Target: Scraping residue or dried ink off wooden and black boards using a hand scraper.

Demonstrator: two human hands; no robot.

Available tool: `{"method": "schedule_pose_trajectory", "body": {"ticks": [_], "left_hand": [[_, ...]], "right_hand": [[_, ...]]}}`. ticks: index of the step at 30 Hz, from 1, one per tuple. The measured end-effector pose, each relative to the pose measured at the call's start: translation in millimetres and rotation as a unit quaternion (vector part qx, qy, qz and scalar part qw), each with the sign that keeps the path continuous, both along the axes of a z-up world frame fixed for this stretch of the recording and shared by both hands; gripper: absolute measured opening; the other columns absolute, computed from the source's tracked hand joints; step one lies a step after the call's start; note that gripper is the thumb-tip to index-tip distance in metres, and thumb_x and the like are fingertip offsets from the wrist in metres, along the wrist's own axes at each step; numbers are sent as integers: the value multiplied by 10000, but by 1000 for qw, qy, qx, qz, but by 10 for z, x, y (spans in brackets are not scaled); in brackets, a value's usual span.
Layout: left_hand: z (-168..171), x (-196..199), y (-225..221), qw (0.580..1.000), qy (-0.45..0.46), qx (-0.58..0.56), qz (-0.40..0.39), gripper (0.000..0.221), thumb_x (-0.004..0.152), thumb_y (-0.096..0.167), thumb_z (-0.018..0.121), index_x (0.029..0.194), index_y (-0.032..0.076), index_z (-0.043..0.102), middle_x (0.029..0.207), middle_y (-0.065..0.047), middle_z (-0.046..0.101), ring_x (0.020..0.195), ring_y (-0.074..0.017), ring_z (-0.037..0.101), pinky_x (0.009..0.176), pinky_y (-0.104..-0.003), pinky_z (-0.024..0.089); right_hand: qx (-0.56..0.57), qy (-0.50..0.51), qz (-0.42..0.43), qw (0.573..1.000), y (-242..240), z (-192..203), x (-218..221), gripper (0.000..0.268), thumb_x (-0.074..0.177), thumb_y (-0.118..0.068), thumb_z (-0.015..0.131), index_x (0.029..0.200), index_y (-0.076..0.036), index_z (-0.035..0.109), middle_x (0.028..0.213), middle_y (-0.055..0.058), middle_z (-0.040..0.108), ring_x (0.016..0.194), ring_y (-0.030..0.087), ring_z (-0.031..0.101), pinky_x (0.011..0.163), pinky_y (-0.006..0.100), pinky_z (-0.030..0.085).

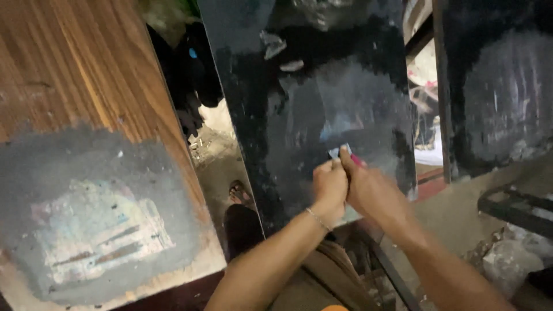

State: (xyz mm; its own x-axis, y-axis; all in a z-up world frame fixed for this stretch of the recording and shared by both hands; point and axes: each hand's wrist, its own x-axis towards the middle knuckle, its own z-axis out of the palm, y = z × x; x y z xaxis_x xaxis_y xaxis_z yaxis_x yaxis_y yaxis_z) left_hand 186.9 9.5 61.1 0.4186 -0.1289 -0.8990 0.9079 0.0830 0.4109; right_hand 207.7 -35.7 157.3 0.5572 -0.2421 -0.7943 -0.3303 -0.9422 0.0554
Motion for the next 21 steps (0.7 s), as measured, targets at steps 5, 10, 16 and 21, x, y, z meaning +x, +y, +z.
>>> {"method": "schedule_pose_trajectory", "body": {"ticks": [5, 10, 16, 21], "left_hand": [[-561, 510, -380, 999, 11, 27, 28, 305, 955, 311, 549, 902, 156, 807, 869, -51, 759, 873, -233, 712, 705, -392, 536], [-360, 1039, -209, 995, -85, 38, 22, 399, 978, 214, 474, 965, -50, 773, 1034, -271, 742, 1075, -411, 689, 863, -453, 502], [-769, 1753, -430, 984, -132, 116, 33, 385, 874, 396, 572, 981, 113, 810, 1034, -149, 775, 1164, -348, 688, 976, -458, 536], [-759, 1688, -209, 975, -198, 94, 40, 413, 897, 387, 641, 1038, 21, 770, 1042, -205, 758, 1107, -367, 697, 881, -498, 548]], "right_hand": [[-79, -23, 219, 972, -191, -218, 587, 460, 907, -144, 482, 1341, -113, 631, 861, 168, 785, 833, 335, 802, 662, 453, 639], [-30, -36, 182, 982, -151, -139, 1067, 321, 864, -186, 554, 1095, -18, 699, 939, 227, 775, 934, 405, 777, 751, 526, 634], [-43, -121, 142, 982, -461, -529, 1593, 400, 860, -321, 636, 1136, -47, 729, 1019, 195, 778, 996, 389, 764, 747, 549, 629], [15, -246, 168, 954, -412, -417, 1073, 651, 938, -212, 486, 1550, -12, 388, 1209, 336, 677, 905, 451, 763, 641, 568, 619]]}}
